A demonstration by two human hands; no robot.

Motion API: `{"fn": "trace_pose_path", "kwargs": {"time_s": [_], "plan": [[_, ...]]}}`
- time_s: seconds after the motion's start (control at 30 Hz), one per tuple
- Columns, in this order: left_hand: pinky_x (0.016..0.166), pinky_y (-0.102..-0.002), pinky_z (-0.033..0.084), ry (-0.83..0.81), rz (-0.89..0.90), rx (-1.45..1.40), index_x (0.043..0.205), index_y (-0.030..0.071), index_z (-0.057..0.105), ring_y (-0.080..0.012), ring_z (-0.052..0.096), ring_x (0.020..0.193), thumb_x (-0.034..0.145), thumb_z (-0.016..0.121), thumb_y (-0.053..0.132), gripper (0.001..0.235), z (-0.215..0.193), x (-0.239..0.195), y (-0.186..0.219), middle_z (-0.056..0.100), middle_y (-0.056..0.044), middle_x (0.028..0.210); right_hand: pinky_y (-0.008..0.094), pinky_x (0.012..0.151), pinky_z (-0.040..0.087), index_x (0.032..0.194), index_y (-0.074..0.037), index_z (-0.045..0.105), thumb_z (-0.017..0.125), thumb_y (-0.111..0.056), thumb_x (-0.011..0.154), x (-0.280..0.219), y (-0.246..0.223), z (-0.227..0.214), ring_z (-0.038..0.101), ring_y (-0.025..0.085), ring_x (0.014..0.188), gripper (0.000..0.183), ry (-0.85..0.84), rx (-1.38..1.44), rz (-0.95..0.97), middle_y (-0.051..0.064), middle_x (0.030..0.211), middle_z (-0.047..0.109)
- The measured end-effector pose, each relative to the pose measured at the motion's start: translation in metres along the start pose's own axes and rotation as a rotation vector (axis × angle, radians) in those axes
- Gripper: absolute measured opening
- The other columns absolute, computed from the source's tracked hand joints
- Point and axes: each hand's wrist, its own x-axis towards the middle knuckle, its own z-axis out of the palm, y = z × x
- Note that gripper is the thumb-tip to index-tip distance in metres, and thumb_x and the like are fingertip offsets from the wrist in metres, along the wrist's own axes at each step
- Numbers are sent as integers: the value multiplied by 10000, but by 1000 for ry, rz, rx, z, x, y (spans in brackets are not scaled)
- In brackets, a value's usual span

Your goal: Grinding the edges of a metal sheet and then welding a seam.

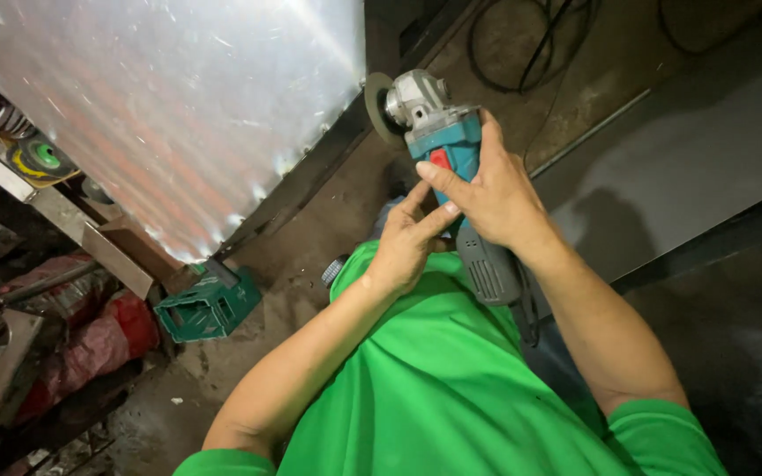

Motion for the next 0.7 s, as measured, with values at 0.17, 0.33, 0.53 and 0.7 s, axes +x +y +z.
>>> {"fn": "trace_pose_path", "kwargs": {"time_s": [0.17, 0.33, 0.53, 0.7], "plan": [[639, -277, 549, 7, -10, -11, 1565, 16, 395, -146, 668, 901, 944, 710, 198, 720, -3, -4, 3, 672, -92, 1181, 397, 840, 566, 1532, 65, 295, 759, -564, 874, -2, -4, 6, 730, 300, 978, 1022, 19, 15, -78, 204, 1125, 726], [657, -292, 585, -8, -19, -68, 1554, 13, 380, -152, 687, 914, 916, 714, 210, 746, -3, -6, 11, 675, -88, 1172, 384, 836, 565, 1533, 41, 331, 754, -543, 862, -4, -12, 9, 739, 267, 958, 985, 21, 37, -58, 180, 1093, 738], [623, -282, 568, 18, -8, 2, 1569, -2, 378, -154, 686, 864, 908, 731, 237, 787, -6, -1, 14, 682, -93, 1136, 367, 695, 547, 1536, 24, 320, 763, -532, 809, 1, -25, 10, 671, 238, 755, 1017, 43, 18, 100, 158, 975, 737], [575, -236, 521, 29, -22, -33, 1563, 11, 363, -63, 679, 789, 895, 727, 226, 791, 3, 1, 33, 706, -25, 1062, 334, 752, 559, 1527, 45, 344, 758, -547, 854, 7, -20, 10, 694, 195, 827, 986, 66, 90, -21, 131, 1049, 746]]}}
